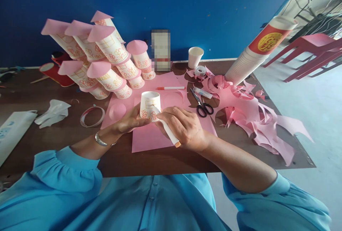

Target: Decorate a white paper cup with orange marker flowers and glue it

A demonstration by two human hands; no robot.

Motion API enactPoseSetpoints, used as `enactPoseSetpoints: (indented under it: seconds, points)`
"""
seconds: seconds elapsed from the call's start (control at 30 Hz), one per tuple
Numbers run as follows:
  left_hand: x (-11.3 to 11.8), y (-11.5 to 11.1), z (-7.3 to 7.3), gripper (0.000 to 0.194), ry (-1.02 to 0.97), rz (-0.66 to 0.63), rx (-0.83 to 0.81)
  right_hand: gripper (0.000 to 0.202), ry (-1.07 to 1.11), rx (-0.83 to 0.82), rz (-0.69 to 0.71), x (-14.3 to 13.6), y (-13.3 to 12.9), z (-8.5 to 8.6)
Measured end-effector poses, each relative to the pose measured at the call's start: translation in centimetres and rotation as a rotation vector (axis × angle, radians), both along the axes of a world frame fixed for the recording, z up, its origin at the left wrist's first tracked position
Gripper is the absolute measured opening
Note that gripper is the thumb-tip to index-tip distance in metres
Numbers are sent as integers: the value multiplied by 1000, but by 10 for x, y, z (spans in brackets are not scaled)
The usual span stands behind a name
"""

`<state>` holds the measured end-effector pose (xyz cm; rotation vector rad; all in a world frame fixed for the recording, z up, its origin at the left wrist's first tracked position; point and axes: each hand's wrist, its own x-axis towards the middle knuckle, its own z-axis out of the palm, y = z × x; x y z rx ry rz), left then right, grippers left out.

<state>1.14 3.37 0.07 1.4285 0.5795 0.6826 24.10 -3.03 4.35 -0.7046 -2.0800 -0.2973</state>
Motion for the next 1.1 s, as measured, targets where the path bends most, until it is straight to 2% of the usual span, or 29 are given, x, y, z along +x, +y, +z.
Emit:
enactPoseSetpoints:
  seconds: [0.33,0.6,0.77,0.87,1.1]
  points:
    - [0,-2,3,53,7,15,-4,18,-5,-13,26,-2,-1,1]
    - [-2,-2,0,61,8,21,-13,19,7,-12,38,-1,-1,0]
    - [-3,0,-5,65,-82,27,-42,18,30,55,43,4,1,-2]
    - [-2,1,-5,69,-106,22,-64,20,32,33,12,5,2,-3]
    - [-2,1,-2,56,-77,24,-28,22,-4,10,31,2,1,-6]
